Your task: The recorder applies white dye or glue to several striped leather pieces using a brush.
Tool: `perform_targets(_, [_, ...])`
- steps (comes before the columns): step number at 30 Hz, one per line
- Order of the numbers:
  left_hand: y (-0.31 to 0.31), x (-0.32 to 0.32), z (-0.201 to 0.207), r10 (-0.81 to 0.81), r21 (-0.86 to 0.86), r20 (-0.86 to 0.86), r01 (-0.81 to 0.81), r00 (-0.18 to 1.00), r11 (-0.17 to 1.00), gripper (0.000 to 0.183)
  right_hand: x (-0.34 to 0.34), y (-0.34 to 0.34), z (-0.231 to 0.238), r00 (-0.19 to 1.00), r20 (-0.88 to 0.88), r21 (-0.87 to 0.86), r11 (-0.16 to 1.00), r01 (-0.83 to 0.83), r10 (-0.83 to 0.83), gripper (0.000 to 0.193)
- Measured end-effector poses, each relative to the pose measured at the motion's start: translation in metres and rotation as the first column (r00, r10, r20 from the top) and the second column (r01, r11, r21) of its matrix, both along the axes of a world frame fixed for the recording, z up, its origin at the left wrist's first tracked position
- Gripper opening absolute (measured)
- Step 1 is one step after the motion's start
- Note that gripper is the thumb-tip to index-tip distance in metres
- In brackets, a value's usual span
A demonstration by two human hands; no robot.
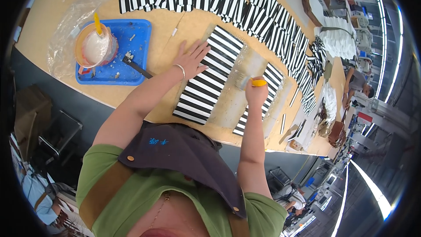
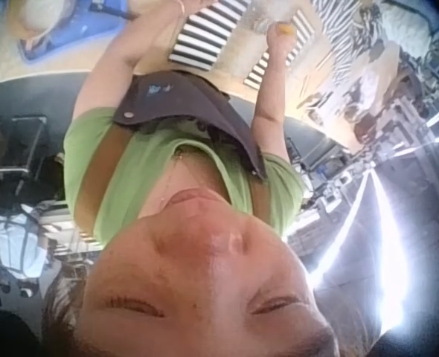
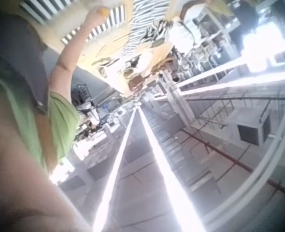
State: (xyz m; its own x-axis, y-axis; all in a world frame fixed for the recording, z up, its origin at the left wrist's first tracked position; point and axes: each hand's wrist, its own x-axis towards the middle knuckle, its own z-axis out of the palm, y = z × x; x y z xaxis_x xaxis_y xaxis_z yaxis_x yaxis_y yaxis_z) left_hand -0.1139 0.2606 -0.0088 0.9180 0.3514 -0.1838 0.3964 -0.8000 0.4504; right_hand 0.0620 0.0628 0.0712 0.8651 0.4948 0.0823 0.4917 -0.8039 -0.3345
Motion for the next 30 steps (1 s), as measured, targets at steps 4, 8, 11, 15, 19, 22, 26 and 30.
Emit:
perform_targets(4, [-0.018,-0.024,0.004,0.000,0.081,0.054,-0.005,0.999,0.997,0.064,-0.023,0.006,0.007,0.992,-0.014,0.148,0.981,-0.124,0.127,0.014])
perform_targets(8, [-0.041,-0.040,-0.006,-0.046,0.127,-0.084,0.057,0.995,0.990,0.064,-0.087,0.058,-0.009,0.932,-0.055,0.282,0.901,-0.331,0.359,0.014])
perform_targets(11, [-0.043,-0.041,-0.011,-0.042,0.152,-0.086,0.054,0.995,0.987,0.063,-0.087,0.046,-0.018,0.920,-0.023,0.254,0.892,-0.373,0.391,0.013])
perform_targets(15, [-0.042,-0.042,-0.004,-0.049,0.139,-0.130,0.067,0.990,0.988,0.062,-0.050,0.013,0.000,0.989,0.019,-0.071,0.987,-0.142,0.144,0.013])
perform_targets(19, [-0.045,-0.041,-0.007,-0.046,0.147,-0.120,0.063,0.992,0.987,0.063,-0.094,0.046,-0.003,0.955,-0.047,0.257,0.928,-0.271,0.292,0.013])
perform_targets(22, [-0.043,-0.042,-0.005,-0.057,0.161,-0.134,0.078,0.989,0.984,0.063,-0.088,0.031,-0.015,0.960,-0.231,0.189,0.975,-0.117,0.160,0.013])
perform_targets(26, [-0.040,-0.047,-0.003,-0.037,0.103,-0.079,0.045,0.996,0.994,0.063,-0.049,-0.017,0.000,1.000,0.012,-0.056,0.998,-0.009,0.009,0.014])
perform_targets(30, [-0.054,-0.067,0.008,-0.019,0.055,0.023,0.018,1.000,0.998,0.064,-0.083,-0.003,0.004,0.996,-0.071,0.073,0.996,-0.055,0.060,0.015])
